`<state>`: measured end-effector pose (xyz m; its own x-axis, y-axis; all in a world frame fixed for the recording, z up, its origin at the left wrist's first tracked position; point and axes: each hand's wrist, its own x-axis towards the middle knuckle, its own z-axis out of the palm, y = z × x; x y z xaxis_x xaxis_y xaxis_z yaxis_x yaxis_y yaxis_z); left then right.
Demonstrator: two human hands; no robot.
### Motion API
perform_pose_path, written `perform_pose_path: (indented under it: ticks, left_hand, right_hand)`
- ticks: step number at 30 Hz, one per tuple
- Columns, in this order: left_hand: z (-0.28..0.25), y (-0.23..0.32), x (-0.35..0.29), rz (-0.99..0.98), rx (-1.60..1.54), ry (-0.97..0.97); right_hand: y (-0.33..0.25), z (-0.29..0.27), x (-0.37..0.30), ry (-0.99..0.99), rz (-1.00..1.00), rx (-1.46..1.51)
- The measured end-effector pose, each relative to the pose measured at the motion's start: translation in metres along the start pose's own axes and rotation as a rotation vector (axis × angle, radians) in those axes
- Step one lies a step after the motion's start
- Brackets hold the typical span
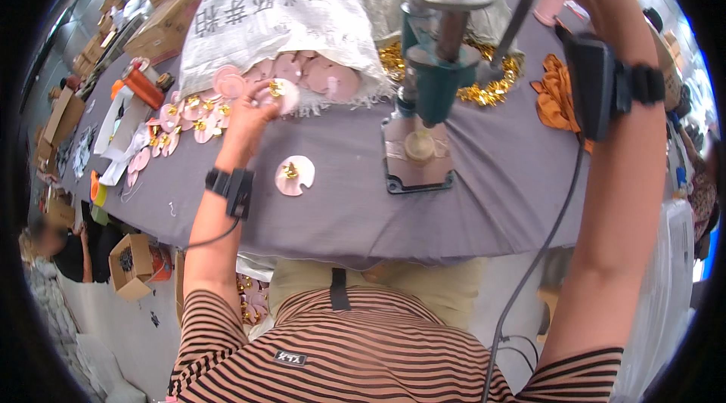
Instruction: Manually assembling small plastic parts using a hand press machine.
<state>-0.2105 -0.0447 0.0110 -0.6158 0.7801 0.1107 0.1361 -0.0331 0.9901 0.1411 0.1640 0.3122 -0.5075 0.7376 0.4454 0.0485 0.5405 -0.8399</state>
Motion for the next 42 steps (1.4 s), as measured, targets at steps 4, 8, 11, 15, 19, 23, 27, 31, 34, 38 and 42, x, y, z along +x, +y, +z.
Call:
perform_pose_path:
  ticks: [4,8,11,15,19,23,27,31,34,38,42]
  left_hand:
    - [0.099,0.014,-0.068,-0.191,-0.347,-0.303]
    - [0.17,0.007,-0.091,-0.076,-0.135,-0.309]
    - [0.18,0.003,-0.094,0.112,0.129,-0.217]
    - [0.191,0.001,-0.093,0.33,0.312,-0.202]
    - [0.2,-0.001,-0.078,0.441,0.412,-0.175]
    - [0.204,0.002,-0.077,0.426,0.475,-0.199]
    - [0.189,0.01,-0.087,0.389,0.537,-0.116]
    - [0.203,0.019,-0.086,0.475,0.481,-0.176]
    - [0.206,0.023,-0.082,0.378,0.383,-0.248]
    - [0.206,0.002,-0.081,0.327,0.424,-0.172]
    - [0.215,0.001,-0.081,0.434,0.425,-0.05]
  right_hand:
    - [-0.001,0.01,0.012,-0.149,0.016,0.026]
    - [0.043,-0.011,0.079,-0.691,0.042,0.382]
    - [0.022,0.022,0.06,-0.739,0.136,0.383]
    - [0.011,0.018,0.059,-0.421,0.226,-0.091]
    - [0.017,0.022,0.048,-0.181,0.209,0.004]
    - [-0.005,0.016,-0.002,-0.117,-0.092,-0.161]
    - [0.029,0.0,-0.135,0.261,-0.81,-0.897]
    - [0.145,0.023,-0.267,0.005,-0.695,-0.398]
    - [0.14,0.028,-0.268,0.097,-0.656,-0.344]
    - [0.092,0.008,-0.213,-0.009,-0.744,-0.313]
    - [0.005,-0.013,-0.088,0.074,-0.178,-0.336]
